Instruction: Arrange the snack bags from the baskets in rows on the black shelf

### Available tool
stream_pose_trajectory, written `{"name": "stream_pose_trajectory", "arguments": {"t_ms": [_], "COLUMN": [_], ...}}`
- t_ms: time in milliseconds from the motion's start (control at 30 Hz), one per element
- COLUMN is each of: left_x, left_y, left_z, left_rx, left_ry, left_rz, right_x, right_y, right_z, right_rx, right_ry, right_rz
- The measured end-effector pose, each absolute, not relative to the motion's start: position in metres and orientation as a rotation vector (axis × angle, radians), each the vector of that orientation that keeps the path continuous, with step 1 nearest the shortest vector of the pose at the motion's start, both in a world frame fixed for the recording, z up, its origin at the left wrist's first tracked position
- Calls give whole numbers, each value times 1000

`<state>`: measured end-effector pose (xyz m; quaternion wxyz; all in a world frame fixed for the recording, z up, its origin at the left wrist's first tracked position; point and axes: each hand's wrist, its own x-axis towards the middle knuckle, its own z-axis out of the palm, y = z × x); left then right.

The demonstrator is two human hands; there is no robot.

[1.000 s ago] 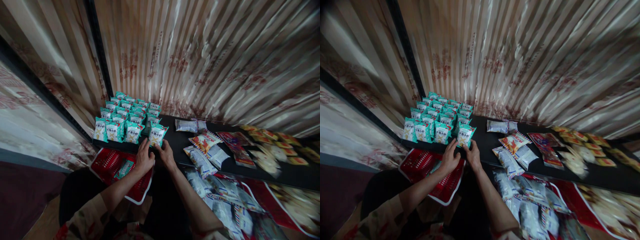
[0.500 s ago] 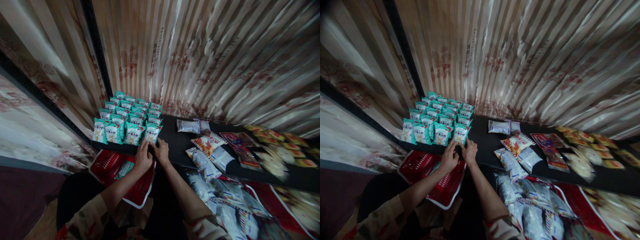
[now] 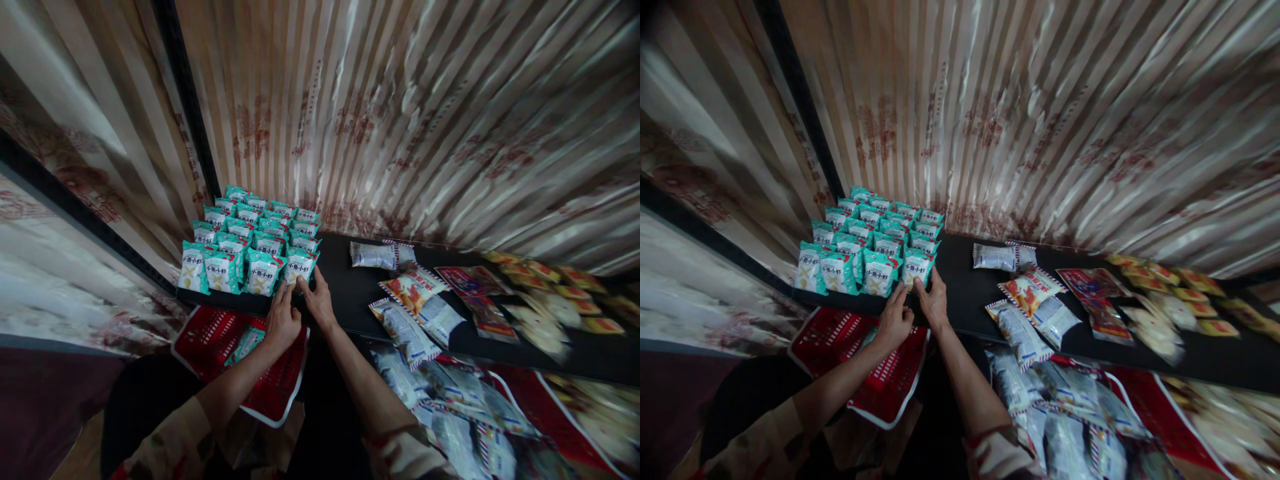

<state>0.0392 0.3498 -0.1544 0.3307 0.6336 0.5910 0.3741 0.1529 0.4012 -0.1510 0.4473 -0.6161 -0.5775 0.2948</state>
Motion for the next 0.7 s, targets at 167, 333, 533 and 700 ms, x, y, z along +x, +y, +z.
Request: {"name": "stream_pose_trajectory", "arguments": {"t_ms": [167, 333, 533, 700], "left_x": [39, 36, 34, 12], "left_y": [353, 356, 353, 320], "left_z": [-159, -163, -154, -156], "left_rx": [1612, 1629, 1688, 1698], "left_ry": [1512, 1528, 1574, 1542], "left_rz": [1029, 1028, 1014, 1072], "right_x": [152, 153, 147, 133], "right_y": [404, 403, 398, 349], "right_z": [-147, -155, -156, -153], "right_rx": [-1518, -1565, -1597, -1498], "right_ry": [-1456, -1486, -1425, -1309], "right_rz": [688, 673, 649, 560]}}
